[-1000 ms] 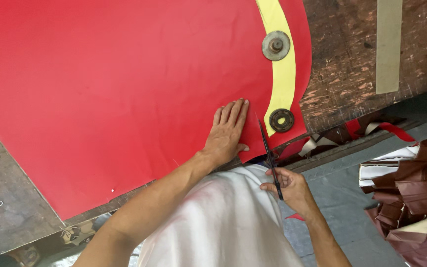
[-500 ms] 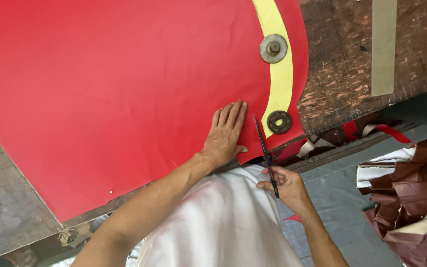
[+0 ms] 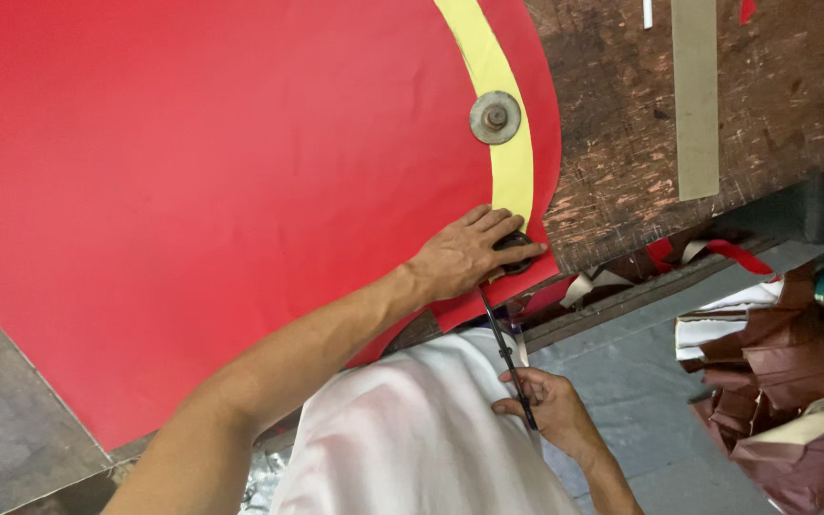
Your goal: The person positions a yellow paper template on a red sheet, secures it with weights, and uses a ruler and marker to draw a straight line. They then use scissors to cut the red material along the marked line and the template's edge.
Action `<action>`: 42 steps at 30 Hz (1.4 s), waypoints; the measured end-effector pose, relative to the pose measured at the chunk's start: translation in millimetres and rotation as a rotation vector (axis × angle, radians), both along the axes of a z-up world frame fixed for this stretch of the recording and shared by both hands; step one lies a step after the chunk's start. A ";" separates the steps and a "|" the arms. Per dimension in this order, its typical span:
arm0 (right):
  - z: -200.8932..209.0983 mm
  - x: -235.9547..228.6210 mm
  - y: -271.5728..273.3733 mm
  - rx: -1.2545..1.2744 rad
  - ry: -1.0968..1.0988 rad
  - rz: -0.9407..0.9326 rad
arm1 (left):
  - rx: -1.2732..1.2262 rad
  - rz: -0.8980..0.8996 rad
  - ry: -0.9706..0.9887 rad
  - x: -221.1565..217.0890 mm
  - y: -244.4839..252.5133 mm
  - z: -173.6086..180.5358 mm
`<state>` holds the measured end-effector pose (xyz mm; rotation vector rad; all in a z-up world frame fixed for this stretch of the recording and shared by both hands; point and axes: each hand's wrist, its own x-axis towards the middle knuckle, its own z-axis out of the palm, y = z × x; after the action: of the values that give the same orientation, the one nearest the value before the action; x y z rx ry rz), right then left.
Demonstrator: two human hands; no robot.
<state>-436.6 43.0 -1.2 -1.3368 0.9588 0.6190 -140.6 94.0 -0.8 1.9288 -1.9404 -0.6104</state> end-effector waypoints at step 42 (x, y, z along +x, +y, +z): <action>2.7 100.1 185.7 -0.007 -0.191 -1.014 | -0.096 0.011 0.022 0.5 2.9 -15.8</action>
<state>-336.5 228.7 1.4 -0.7346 1.3073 -0.2838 -140.1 96.9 -16.6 1.8657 -1.9086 -0.5227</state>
